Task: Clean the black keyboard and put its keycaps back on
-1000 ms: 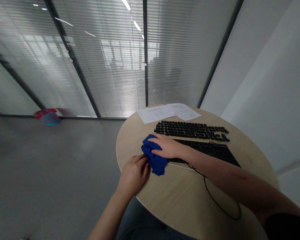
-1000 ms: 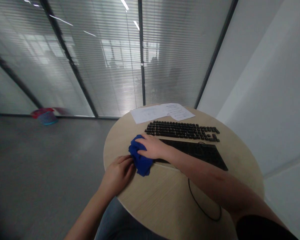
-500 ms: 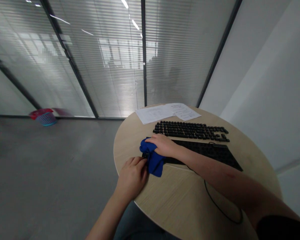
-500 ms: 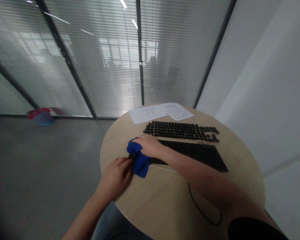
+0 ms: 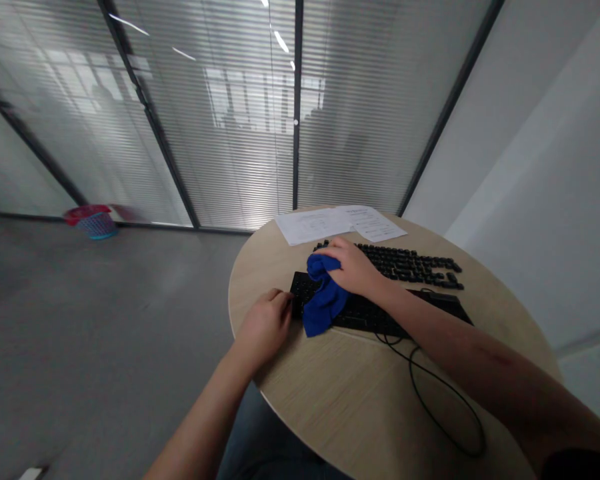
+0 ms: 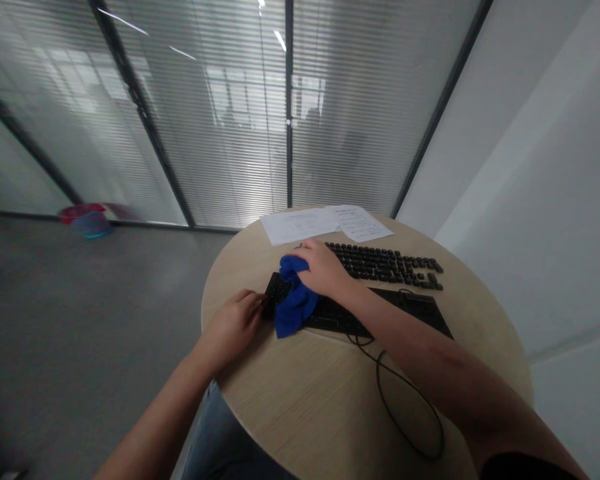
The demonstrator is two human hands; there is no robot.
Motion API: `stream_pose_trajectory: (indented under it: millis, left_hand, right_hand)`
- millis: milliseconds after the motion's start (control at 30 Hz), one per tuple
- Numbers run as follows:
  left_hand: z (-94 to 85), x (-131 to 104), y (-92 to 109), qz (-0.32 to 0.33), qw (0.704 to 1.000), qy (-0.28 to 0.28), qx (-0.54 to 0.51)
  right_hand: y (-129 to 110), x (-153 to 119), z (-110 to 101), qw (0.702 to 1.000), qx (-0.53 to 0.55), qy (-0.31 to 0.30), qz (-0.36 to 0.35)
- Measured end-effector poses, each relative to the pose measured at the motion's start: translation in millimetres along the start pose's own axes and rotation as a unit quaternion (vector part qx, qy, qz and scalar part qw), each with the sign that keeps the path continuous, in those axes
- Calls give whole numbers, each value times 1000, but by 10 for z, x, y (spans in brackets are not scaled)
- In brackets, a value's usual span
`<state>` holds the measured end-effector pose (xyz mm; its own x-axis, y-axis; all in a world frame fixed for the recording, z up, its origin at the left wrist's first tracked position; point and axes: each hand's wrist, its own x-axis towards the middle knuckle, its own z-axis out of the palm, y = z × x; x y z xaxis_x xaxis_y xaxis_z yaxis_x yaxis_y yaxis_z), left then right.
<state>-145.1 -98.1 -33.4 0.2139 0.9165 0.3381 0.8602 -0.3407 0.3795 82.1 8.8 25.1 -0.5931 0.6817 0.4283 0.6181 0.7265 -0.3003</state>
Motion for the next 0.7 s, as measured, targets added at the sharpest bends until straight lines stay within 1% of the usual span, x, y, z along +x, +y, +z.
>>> stream_pose_trajectory:
  millis: [33,67,133,167,233,333,433,600,700]
  left_hand:
    - [16,100,-19,-8,1000,12,20]
    - [45,194,-39,-11,999,9,43]
    - [130,337,-84,-8,998,-2,58]
    - [181,380,-109,-6,998,-7,62]
    - [280,415,-162,2,998,-16,68]
    - [383,401,-240,16,996,-35,86]
    - [425,391,-278,20,992,-40,117]
    - [426,402,-227,3,988,-30,153]
    - [410,403,-180,-8,987,-36,159]
  right_hand:
    - [-61,21,111,1000,-2,-9,-5]
    - [-121,30,227,1000,-9,-26,-6]
    - [-227,9,434,997,-33,-67,5]
    - [-266,-17,509,996,-45,-79,9]
    - [-307,-82,590,994,-67,-85,12]
    - [-297,-147,585,993,-84,-80,11]
    - [-259,-138,539,993,-87,-71,22]
    - [-215,-105,442,990,-114,-71,42]
    - [-151,-182,324,987,-130,-80,48]
